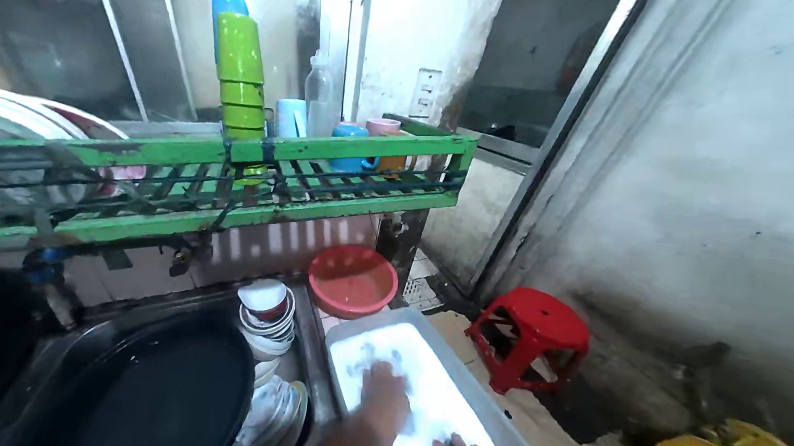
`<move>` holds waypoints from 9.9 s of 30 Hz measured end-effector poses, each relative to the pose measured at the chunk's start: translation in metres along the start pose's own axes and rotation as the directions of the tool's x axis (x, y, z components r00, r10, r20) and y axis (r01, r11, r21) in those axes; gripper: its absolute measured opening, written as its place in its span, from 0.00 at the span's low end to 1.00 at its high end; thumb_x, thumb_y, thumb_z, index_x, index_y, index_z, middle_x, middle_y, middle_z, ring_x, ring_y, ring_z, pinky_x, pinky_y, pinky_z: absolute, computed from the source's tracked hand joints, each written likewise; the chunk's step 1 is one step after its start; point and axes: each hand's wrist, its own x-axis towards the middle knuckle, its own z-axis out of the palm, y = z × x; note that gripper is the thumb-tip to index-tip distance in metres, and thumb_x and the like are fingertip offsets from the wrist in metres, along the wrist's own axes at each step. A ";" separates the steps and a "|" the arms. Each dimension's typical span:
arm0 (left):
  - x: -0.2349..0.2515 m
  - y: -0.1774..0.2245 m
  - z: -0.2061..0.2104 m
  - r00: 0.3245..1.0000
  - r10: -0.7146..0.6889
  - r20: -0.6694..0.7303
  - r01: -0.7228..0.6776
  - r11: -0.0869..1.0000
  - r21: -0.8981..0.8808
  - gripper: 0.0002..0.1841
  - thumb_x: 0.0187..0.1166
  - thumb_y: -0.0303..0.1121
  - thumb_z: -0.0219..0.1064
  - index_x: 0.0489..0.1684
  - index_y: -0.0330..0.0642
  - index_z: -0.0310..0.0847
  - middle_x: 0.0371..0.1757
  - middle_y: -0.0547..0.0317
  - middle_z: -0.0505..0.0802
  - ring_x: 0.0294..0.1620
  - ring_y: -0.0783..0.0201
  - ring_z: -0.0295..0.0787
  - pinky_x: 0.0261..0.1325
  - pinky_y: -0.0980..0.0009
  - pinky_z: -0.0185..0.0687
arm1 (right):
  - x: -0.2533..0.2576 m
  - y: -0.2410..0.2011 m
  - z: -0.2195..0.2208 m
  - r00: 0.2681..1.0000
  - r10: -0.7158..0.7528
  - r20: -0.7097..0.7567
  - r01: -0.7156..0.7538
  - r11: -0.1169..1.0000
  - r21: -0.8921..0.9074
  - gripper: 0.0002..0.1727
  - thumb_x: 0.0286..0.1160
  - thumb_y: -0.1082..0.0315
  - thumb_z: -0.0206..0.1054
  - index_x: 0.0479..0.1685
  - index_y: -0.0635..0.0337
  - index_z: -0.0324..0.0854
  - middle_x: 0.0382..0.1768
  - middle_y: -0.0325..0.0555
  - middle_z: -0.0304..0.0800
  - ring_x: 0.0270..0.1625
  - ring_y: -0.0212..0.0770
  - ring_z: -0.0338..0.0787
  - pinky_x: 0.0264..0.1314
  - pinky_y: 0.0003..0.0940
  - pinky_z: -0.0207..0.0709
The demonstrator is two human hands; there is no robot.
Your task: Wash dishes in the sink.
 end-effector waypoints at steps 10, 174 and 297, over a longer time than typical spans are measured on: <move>-0.008 -0.012 -0.035 1.000 -0.009 -0.016 -0.006 0.694 -0.720 0.39 0.72 0.26 0.71 0.89 0.44 0.60 0.77 0.37 0.80 0.72 0.45 0.82 0.71 0.46 0.80 | 0.008 0.006 -0.007 0.962 0.185 -0.200 -0.062 0.864 0.499 0.43 0.76 0.57 0.73 0.92 0.45 0.58 0.65 0.65 0.87 0.66 0.67 0.87 0.71 0.68 0.76; -0.136 -0.135 -0.077 0.741 -0.377 -0.556 -0.012 0.820 -0.572 0.14 0.74 0.31 0.70 0.48 0.28 0.86 0.40 0.47 0.93 0.43 0.59 0.91 0.52 0.57 0.86 | 0.039 -0.042 -0.024 0.989 0.124 -0.083 -0.079 0.907 0.414 0.38 0.76 0.57 0.71 0.87 0.48 0.63 0.64 0.60 0.88 0.66 0.63 0.88 0.68 0.66 0.76; -0.129 -0.068 -0.180 0.817 0.158 -0.554 -0.227 0.972 -0.058 0.28 0.84 0.29 0.67 0.85 0.48 0.70 0.64 0.44 0.91 0.54 0.51 0.93 0.60 0.47 0.87 | -0.044 0.018 0.013 0.813 0.368 -0.451 -0.129 0.870 0.476 0.39 0.71 0.58 0.77 0.84 0.51 0.68 0.43 0.60 0.93 0.46 0.65 0.93 0.49 0.70 0.82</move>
